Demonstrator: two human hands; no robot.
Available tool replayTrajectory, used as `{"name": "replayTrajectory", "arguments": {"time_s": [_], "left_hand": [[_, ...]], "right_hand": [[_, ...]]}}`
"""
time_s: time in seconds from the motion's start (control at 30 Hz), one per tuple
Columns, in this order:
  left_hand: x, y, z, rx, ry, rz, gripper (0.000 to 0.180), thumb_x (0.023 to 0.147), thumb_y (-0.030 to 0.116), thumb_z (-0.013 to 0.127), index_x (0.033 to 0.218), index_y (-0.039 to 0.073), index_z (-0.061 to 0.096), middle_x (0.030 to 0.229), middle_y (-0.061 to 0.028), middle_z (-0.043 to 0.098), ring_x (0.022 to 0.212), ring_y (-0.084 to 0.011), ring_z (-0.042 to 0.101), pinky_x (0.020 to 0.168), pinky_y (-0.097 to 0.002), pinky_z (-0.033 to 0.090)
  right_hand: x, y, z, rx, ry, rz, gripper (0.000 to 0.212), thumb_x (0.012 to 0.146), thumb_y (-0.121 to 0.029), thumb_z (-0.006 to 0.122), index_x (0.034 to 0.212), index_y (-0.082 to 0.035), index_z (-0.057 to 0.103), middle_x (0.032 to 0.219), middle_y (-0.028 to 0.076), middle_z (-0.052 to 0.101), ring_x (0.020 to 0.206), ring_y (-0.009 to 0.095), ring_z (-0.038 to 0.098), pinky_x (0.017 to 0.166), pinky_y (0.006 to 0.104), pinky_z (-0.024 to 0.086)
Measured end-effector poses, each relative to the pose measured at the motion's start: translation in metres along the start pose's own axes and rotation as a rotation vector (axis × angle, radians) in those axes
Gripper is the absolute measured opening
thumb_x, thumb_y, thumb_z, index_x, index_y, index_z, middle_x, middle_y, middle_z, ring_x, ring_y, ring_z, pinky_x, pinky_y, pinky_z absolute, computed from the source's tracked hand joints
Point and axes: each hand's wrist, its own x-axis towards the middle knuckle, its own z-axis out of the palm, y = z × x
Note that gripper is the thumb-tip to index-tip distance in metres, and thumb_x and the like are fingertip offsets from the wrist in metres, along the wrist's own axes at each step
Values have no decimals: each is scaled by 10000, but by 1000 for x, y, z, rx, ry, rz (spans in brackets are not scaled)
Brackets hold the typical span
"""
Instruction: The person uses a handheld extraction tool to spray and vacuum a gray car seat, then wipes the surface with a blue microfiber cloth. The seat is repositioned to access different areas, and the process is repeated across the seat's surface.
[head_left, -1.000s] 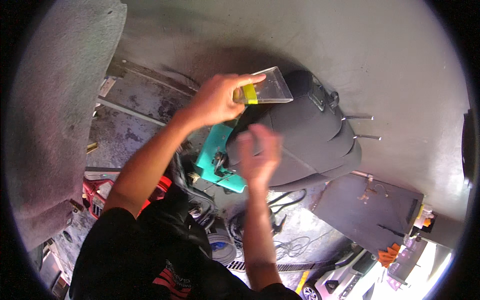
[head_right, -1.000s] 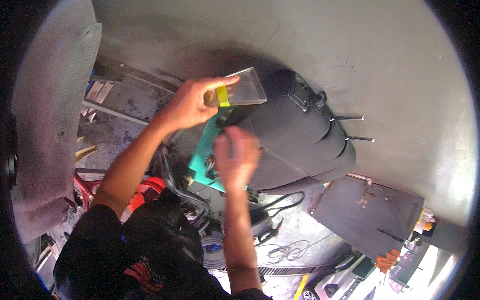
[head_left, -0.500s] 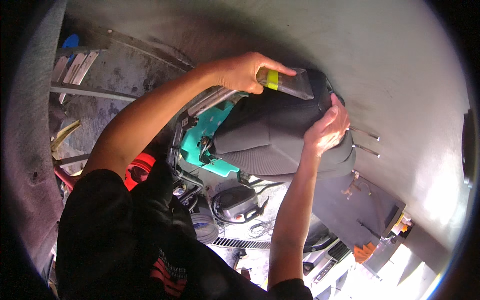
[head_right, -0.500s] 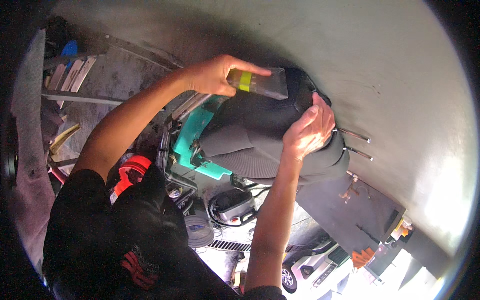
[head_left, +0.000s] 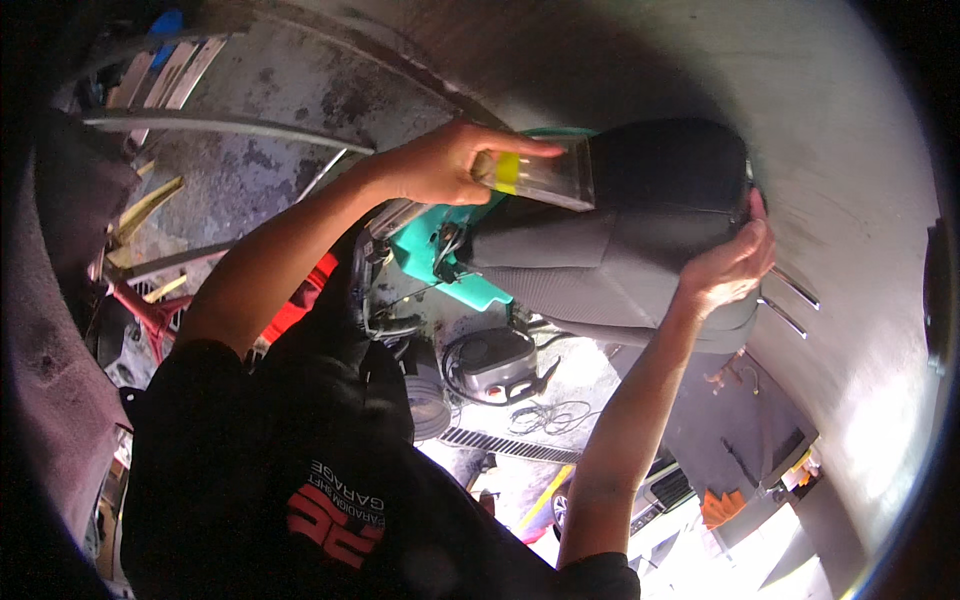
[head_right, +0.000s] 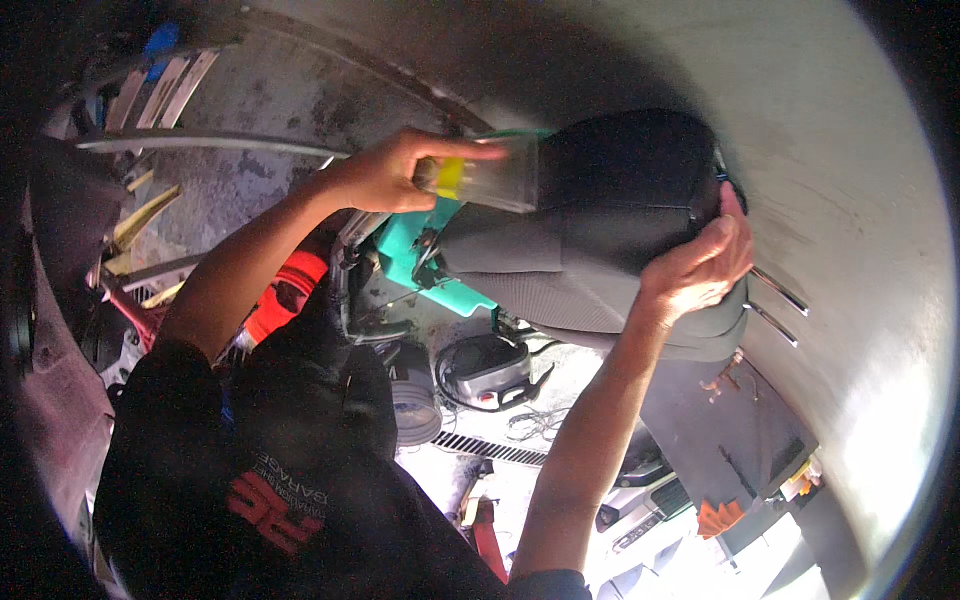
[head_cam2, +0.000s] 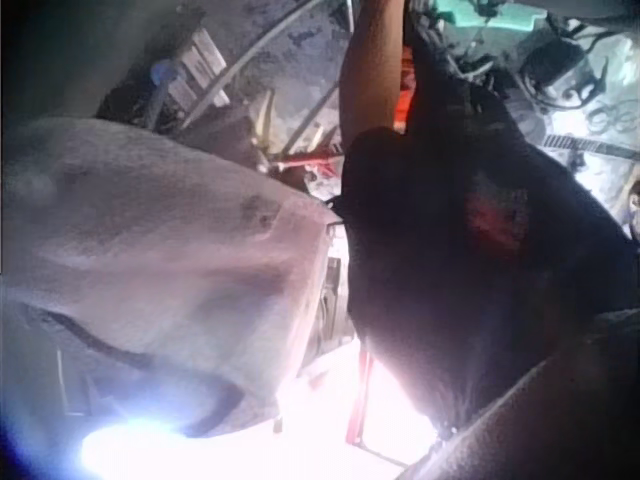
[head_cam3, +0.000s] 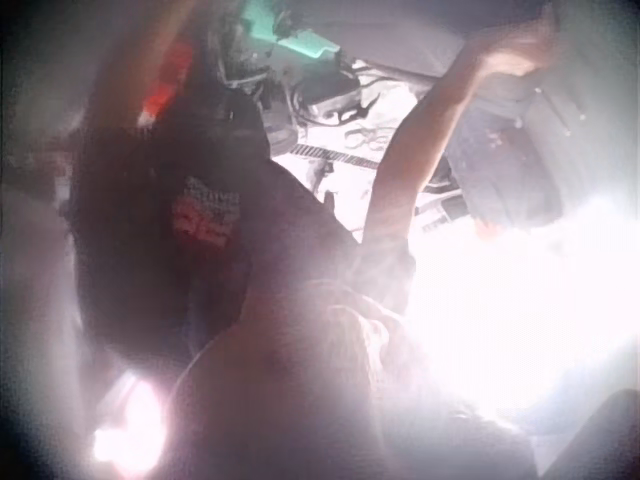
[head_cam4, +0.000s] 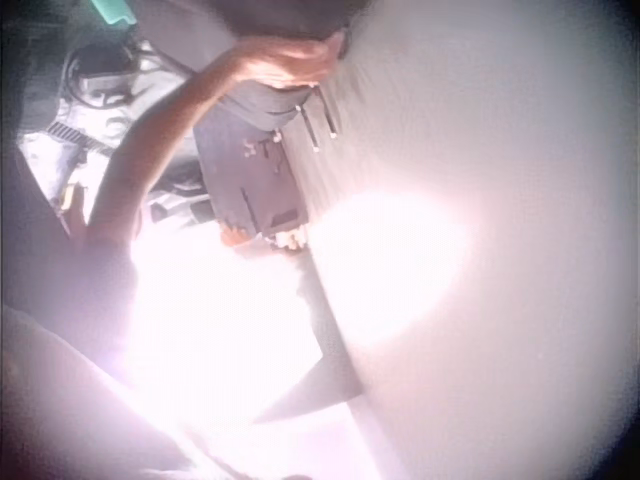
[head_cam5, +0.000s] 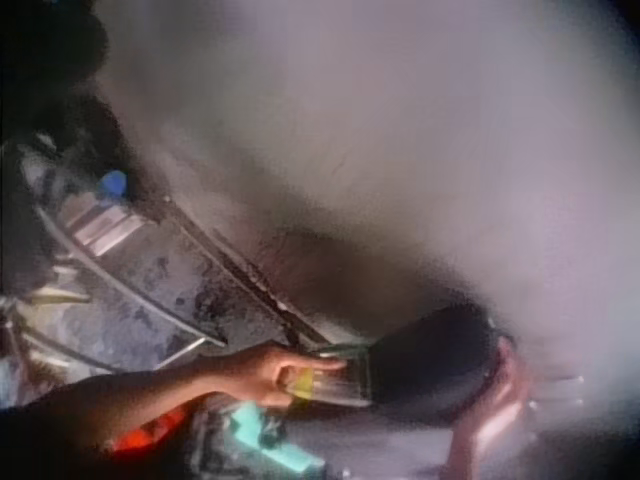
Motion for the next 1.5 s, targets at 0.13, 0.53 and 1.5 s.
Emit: {"name": "replayTrajectory", "arguments": {"time_s": [0.13,0.53,1.5], "left_hand": [[-40,-29,16,8,53,-135,1012,753,-180,680,1606,353,566,1060,-4,754,618,-42,505,601,-248,492],[-137,-84,95,-228,113,-378,1035,721,-130,648,1658,281,495,1539,-92,666,1069,-116,686,949,-305,571],[116,235,184,285,313,102,699,1020,347,758,1610,65,513,1220,-138,658,1098,-238,628,995,-400,494]], "right_hand": [[1,2,2,27,10,-30,625,1151,-427,303,1272,-60,795,1233,133,789,1176,355,670,1098,472,450],[-2,10,7,27,77,-69,581,1116,-357,343,1249,-57,822,1209,147,800,1081,304,717,986,436,536],[-208,-98,-149,765,-167,1092,358,928,-114,768,1203,1,571,836,85,682,808,176,677,725,360,572]]}}
